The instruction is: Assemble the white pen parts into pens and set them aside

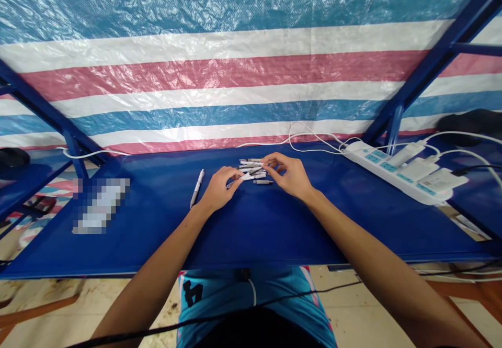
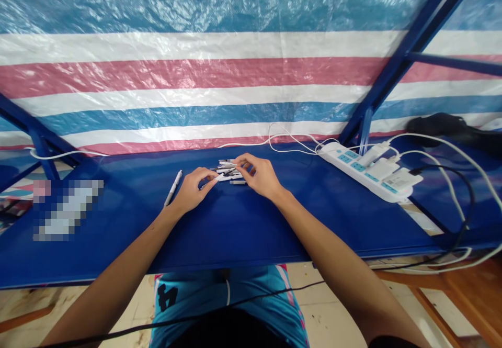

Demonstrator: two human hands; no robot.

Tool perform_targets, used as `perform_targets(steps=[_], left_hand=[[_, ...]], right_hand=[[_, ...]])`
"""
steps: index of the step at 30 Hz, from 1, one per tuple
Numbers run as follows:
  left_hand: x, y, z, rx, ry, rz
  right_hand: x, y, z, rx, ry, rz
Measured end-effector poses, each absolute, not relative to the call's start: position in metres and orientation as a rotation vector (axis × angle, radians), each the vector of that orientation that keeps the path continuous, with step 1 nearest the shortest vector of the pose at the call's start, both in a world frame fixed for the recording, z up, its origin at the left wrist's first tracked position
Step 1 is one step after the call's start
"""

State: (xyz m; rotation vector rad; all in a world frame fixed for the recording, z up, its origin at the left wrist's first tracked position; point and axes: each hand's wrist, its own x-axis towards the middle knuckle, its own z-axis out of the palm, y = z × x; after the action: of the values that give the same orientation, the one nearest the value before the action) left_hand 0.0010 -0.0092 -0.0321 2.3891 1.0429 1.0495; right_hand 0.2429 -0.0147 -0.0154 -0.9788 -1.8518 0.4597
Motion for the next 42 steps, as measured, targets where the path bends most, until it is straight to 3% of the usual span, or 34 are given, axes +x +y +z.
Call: perform_targets(steps=[33,42], left_hand=[[-0.001,-0.005,-0.035,2.404,1.087,1.059],[0.000,-0.006,-0.035,2.348,1.122,1.083]], right_hand=[[0.250,-0.013,-0.008,-1.171,-1.892,0.402],[0.250,-0.010,-0.014,-1.284,-2.226,0.535]])
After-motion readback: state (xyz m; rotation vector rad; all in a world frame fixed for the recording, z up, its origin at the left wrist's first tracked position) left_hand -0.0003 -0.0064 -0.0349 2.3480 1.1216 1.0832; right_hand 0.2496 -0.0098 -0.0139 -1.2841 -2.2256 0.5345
